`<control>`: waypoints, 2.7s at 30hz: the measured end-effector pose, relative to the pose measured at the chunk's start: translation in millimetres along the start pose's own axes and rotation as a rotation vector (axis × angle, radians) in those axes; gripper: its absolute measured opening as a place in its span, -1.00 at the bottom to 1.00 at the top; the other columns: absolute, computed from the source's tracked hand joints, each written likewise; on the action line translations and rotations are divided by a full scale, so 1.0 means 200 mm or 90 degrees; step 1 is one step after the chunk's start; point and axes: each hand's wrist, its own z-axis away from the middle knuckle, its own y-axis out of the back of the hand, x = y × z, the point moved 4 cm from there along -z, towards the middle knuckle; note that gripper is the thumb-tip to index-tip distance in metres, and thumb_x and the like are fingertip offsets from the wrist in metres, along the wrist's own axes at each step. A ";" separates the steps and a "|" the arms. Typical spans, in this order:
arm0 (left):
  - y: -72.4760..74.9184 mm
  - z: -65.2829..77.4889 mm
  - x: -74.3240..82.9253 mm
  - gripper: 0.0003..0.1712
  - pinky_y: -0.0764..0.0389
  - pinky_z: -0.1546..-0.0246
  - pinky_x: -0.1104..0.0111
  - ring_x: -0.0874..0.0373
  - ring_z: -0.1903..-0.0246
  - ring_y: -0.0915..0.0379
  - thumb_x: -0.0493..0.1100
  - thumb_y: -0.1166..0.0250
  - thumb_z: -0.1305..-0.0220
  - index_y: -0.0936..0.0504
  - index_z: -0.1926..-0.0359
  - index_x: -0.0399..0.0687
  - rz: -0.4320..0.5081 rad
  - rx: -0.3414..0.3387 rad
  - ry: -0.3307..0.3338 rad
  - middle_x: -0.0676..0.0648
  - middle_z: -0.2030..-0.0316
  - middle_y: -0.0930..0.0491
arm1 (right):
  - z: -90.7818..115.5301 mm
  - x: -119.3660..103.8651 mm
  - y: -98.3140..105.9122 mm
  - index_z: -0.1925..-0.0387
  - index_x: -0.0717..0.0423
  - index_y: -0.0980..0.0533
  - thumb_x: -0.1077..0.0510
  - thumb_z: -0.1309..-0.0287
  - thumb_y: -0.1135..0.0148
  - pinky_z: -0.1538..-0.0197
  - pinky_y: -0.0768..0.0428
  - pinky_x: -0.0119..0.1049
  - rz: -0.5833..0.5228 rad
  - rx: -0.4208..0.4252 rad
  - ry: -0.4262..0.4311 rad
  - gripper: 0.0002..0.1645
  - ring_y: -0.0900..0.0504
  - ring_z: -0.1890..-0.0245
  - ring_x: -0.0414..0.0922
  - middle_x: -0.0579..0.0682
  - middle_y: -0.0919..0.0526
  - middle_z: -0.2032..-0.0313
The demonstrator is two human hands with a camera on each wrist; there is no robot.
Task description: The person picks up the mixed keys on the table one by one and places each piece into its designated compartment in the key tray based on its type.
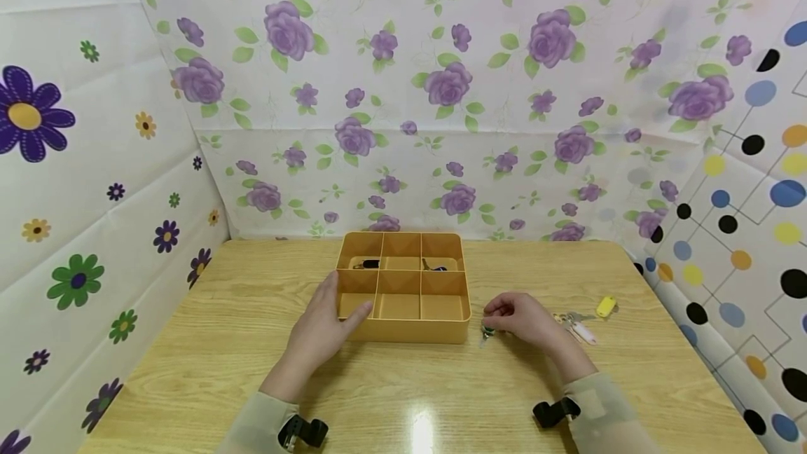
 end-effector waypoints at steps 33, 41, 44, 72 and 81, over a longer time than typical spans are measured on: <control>-0.01 0.00 -0.01 0.37 -0.13 -0.59 -0.31 -0.33 -0.71 0.19 0.61 -0.12 -0.50 0.25 -0.80 -0.22 0.010 -0.009 0.010 -0.28 -0.77 0.17 | 0.01 -0.02 0.02 0.26 0.04 -0.72 0.13 -0.46 -0.49 0.30 -0.60 -0.30 0.033 0.010 0.012 -0.88 -0.62 0.35 -0.09 -0.05 -0.74 0.31; 0.00 0.00 0.00 0.36 -0.15 -0.58 -0.32 -0.33 -0.71 0.18 0.61 -0.11 -0.51 0.24 -0.80 -0.22 0.005 -0.005 0.011 -0.28 -0.77 0.16 | 0.02 -0.04 0.09 0.14 0.07 -0.72 0.03 -0.51 -0.47 0.08 -0.62 -0.18 0.014 0.090 0.009 -0.81 -0.63 0.20 -0.09 -0.04 -0.75 0.20; 0.00 0.01 0.00 0.35 -0.14 -0.58 -0.32 -0.33 -0.71 0.18 0.59 -0.12 -0.52 0.23 -0.80 -0.23 0.005 -0.001 0.010 -0.29 -0.77 0.15 | 0.03 -0.05 0.11 0.12 0.09 -0.71 0.03 -0.51 -0.46 0.09 -0.63 -0.18 -0.009 0.108 -0.001 -0.80 -0.63 0.19 -0.07 -0.02 -0.74 0.19; 0.00 0.00 0.01 0.35 -0.12 -0.59 -0.31 -0.35 -0.71 0.16 0.57 -0.15 -0.53 0.22 -0.79 -0.26 0.009 0.004 0.005 -0.30 -0.76 0.15 | 0.05 -0.12 0.17 -0.07 0.33 -0.58 0.06 -0.58 -0.40 -0.16 -0.78 -0.11 -0.293 0.163 0.006 -0.62 -0.78 0.08 -0.01 0.08 -0.77 0.13; 0.00 0.00 0.00 0.34 -0.14 -0.59 -0.32 -0.34 -0.71 0.17 0.56 -0.17 -0.53 0.23 -0.80 -0.23 0.011 0.000 0.010 -0.29 -0.77 0.15 | 0.06 -0.19 0.18 -0.05 0.33 -0.59 0.05 -0.56 -0.42 -0.07 -0.78 -0.28 -0.351 0.176 0.036 -0.61 -0.78 0.16 -0.14 -0.01 -0.80 0.15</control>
